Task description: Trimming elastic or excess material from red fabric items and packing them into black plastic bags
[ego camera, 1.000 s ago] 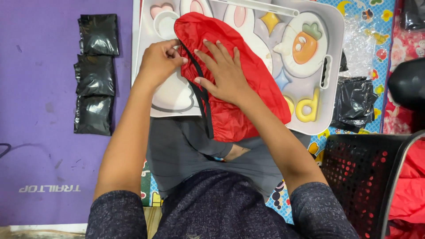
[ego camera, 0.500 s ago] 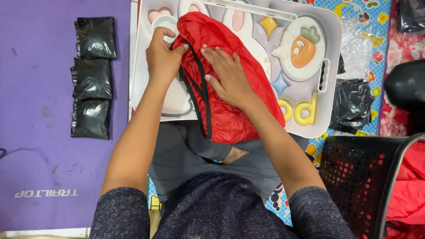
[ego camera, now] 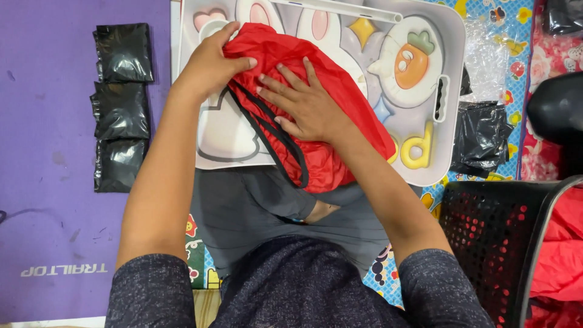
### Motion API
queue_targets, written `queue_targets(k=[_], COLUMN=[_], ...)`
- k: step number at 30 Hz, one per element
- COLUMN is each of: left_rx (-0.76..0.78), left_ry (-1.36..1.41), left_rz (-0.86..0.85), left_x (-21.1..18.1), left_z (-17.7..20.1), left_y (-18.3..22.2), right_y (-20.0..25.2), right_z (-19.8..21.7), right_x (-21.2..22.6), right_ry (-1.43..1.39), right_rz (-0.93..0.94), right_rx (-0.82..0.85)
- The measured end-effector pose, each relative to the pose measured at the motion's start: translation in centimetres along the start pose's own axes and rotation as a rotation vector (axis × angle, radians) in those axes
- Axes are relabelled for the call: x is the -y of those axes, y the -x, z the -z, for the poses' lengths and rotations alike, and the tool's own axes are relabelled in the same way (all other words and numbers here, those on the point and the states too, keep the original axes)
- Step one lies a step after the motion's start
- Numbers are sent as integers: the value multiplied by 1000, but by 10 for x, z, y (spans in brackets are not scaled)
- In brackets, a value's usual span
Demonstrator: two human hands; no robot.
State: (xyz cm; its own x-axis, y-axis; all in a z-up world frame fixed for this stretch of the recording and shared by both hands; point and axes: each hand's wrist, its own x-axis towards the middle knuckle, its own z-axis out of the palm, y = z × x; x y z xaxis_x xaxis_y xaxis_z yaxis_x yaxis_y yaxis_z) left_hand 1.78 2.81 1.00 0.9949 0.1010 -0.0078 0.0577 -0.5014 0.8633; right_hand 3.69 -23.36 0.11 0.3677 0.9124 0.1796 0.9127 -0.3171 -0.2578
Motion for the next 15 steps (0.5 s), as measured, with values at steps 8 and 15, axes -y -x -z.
queue_targets(k=[8, 15], left_rx=[-125, -79], left_ry=[-68, 394], left_rz=[66, 231], left_x=[1, 8], left_z=[-5, 5], left_y=[15, 27], right_y=[39, 105], right_z=[46, 24], right_x=[102, 64], right_ry=[66, 247], right_rz=[-144, -232], right_rx=[-128, 44])
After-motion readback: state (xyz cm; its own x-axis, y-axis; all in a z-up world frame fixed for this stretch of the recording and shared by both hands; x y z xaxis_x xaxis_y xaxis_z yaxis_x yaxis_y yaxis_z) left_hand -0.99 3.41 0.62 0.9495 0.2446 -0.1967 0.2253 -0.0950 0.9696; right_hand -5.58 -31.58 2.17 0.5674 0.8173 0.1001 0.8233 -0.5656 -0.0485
